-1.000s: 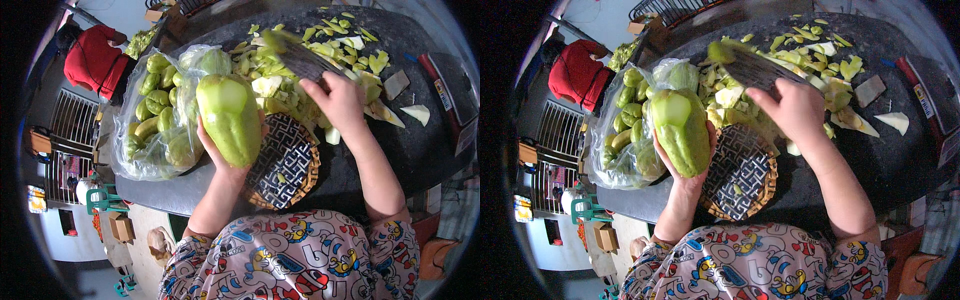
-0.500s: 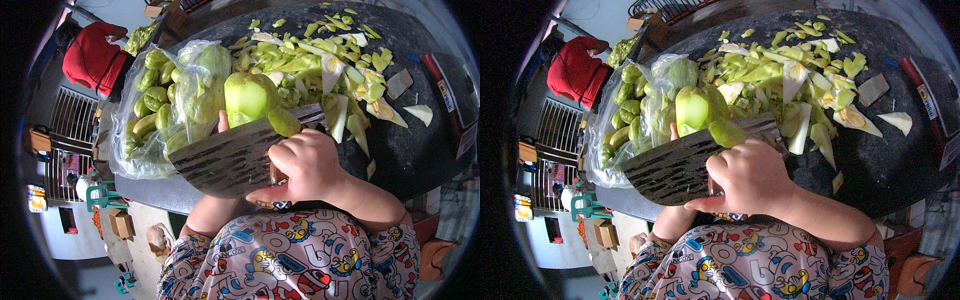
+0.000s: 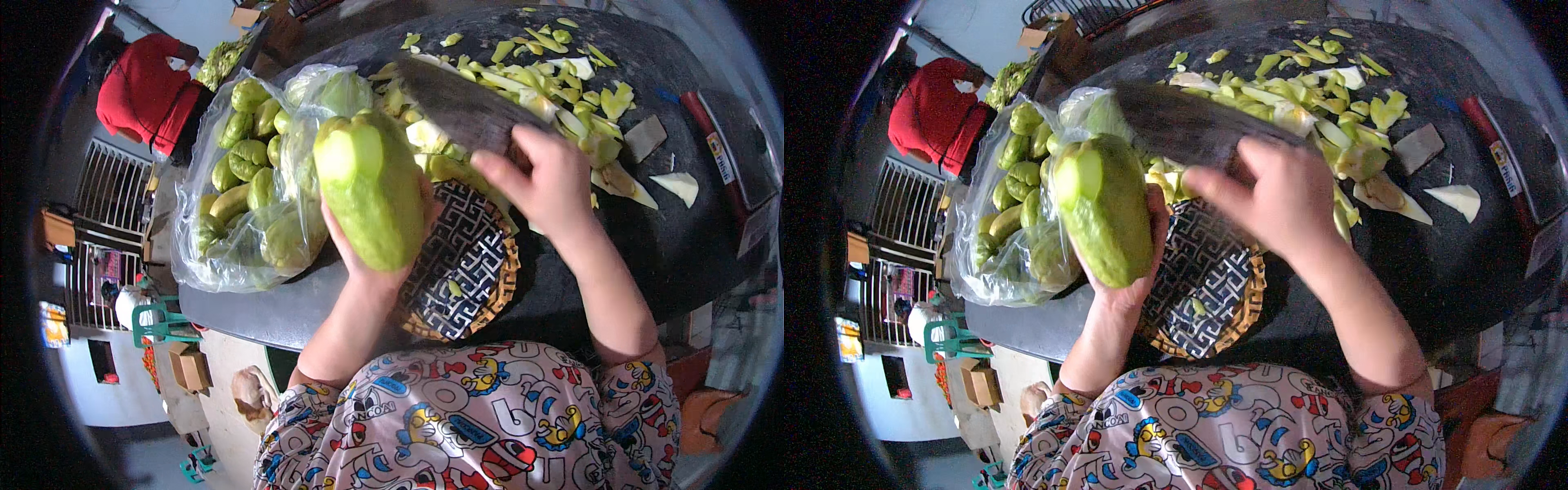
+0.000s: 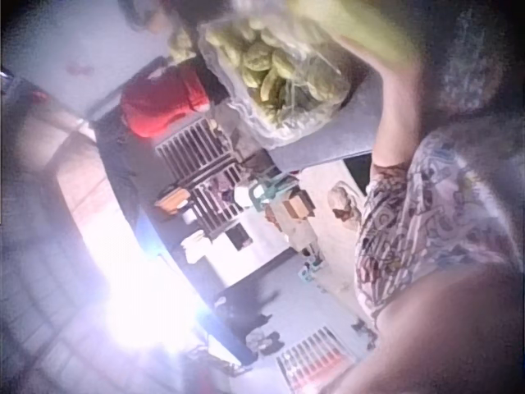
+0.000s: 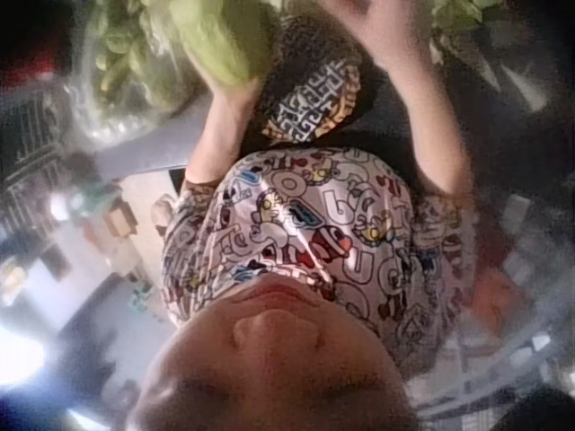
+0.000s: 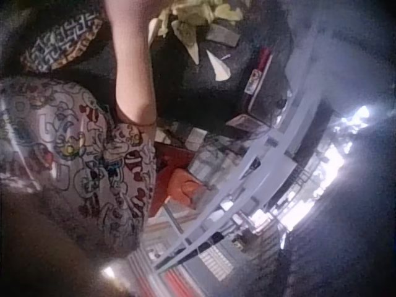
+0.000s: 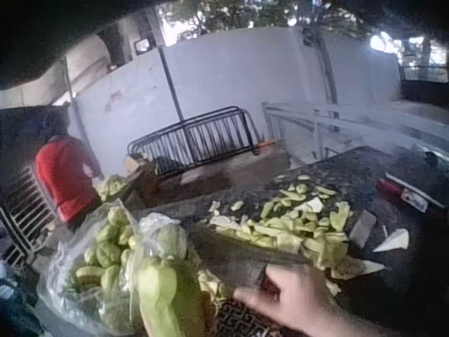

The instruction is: The person peels a green fruit using a large knife on a table. The person holds the fruit in the left hand and uses the knife in the right hand to remove the skin in strips, then places the peeled fruit on the table.

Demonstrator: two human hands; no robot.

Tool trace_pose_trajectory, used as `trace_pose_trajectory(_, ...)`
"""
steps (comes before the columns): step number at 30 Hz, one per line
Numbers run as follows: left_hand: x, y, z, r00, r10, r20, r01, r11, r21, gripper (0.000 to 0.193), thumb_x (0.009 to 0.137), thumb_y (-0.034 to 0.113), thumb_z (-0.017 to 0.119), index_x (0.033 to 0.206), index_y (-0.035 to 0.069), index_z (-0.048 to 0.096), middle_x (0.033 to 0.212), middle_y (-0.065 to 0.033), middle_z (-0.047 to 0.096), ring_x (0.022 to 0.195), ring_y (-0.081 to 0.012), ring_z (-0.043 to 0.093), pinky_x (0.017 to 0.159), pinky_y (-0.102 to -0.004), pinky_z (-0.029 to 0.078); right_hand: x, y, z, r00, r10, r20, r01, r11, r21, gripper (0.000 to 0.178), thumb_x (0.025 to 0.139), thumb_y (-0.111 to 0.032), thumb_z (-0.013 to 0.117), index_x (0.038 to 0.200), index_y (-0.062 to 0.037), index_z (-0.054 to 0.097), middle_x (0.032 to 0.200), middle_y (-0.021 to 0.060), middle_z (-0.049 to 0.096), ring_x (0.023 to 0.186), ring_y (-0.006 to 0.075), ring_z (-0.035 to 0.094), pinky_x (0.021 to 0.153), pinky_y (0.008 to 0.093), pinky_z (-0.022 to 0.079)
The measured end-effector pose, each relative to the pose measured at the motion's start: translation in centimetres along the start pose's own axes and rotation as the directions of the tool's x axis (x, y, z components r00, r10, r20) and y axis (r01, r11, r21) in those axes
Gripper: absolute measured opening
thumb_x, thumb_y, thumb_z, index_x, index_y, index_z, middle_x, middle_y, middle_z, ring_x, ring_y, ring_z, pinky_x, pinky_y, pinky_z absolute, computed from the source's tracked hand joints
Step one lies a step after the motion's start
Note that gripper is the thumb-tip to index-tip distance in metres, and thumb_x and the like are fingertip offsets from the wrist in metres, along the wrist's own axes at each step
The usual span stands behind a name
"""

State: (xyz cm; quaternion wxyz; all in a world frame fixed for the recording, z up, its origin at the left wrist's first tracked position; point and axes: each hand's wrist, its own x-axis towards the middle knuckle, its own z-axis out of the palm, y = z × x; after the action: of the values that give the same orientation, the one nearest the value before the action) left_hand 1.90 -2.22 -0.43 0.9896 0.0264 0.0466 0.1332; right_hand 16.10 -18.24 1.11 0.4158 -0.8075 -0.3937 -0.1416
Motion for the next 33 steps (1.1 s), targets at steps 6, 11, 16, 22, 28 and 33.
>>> trace_pose_trajectory(6, 0.7, 1.6, -5.1, 0.994, 0.058, -0.090, -0.007, 0.877, 0.480, 0.064, 0.091, 0.059, 0.033, 0.134, 0.012, 0.042, 0.133, -0.0117, 0.047, 0.120, -0.0327, 0.046, 0.102, -0.0488, 0.037, -2.9, -4.9, 0.3, 0.950, -0.304, 0.072, 0.284, 0.936, 0.209, 0.060, 0.070, -0.065, 0.066, 0.057, -0.0119, 0.042, 0.048, 0.0015, 0.044, 0.046, 0.0222, 0.053, 0.046, 0.0340, 0.041)
trace_pose_trajectory(11, 0.2, 1.0, -3.5, 0.999, 0.047, 0.009, -0.046, 0.904, 0.426, 0.068, 0.089, 0.062, 0.033, 0.134, 0.012, 0.042, 0.132, -0.0121, 0.047, 0.118, -0.0328, 0.047, 0.100, -0.0488, 0.039, -3.7, -5.7, 0.8, 0.914, -0.399, 0.069, 0.373, 0.896, 0.240, 0.058, 0.070, -0.064, 0.066, 0.053, -0.0131, 0.043, 0.049, -0.0002, 0.047, 0.046, 0.0197, 0.054, 0.048, 0.0304, 0.042)
trace_pose_trajectory(16, -0.6, 1.2, -3.3, 0.998, 0.054, 0.029, -0.062, 0.905, 0.421, 0.071, 0.087, 0.065, 0.034, 0.134, 0.012, 0.042, 0.131, -0.0125, 0.048, 0.116, -0.0329, 0.049, 0.097, -0.0488, 0.041, -3.6, -5.6, 0.9, 0.910, -0.413, 0.043, 0.398, 0.896, 0.197, 0.058, 0.070, -0.064, 0.066, 0.054, -0.0126, 0.043, 0.049, -0.0002, 0.046, 0.046, 0.0195, 0.054, 0.048, 0.0304, 0.042)
trace_pose_trajectory(22, -0.7, 1.1, -3.0, 0.997, 0.060, 0.045, -0.073, 0.907, 0.415, 0.075, 0.084, 0.069, 0.036, 0.134, 0.012, 0.042, 0.130, -0.0130, 0.048, 0.114, -0.0330, 0.050, 0.094, -0.0488, 0.043, -3.7, -5.7, 0.8, 0.904, -0.425, 0.048, 0.411, 0.894, 0.178, 0.060, 0.070, -0.066, 0.065, 0.056, -0.0121, 0.043, 0.049, -0.0002, 0.045, 0.045, 0.0193, 0.053, 0.049, 0.0304, 0.042)
trace_pose_trajectory(28, -0.2, 0.8, -2.1, 0.994, 0.111, 0.015, -0.106, 0.896, 0.432, 0.080, 0.082, 0.072, 0.037, 0.134, 0.012, 0.042, 0.129, -0.0135, 0.049, 0.112, -0.0332, 0.051, 0.091, -0.0488, 0.045, -3.4, -5.6, 0.5, 0.902, -0.431, 0.035, 0.421, 0.894, 0.152, 0.062, 0.069, -0.070, 0.062, 0.055, -0.0129, 0.042, 0.049, -0.0001, 0.046, 0.045, 0.0185, 0.052, 0.049, 0.0302, 0.041)
trace_pose_trajectory(33, 0.9, 2.0, -1.2, 0.984, -0.064, 0.166, -0.010, 0.913, 0.408, 0.086, 0.075, 0.076, 0.046, 0.133, 0.012, 0.042, 0.123, -0.0141, 0.051, 0.089, -0.0297, 0.055, 0.070, -0.0425, 0.054, -0.6, -0.9, 1.3, 0.991, -0.133, 0.001, 0.133, 0.991, -0.010, 0.054, 0.073, -0.052, 0.071, 0.056, -0.0070, 0.047, 0.049, 0.0081, 0.051, 0.044, 0.0257, 0.054, 0.044, 0.0369, 0.042)
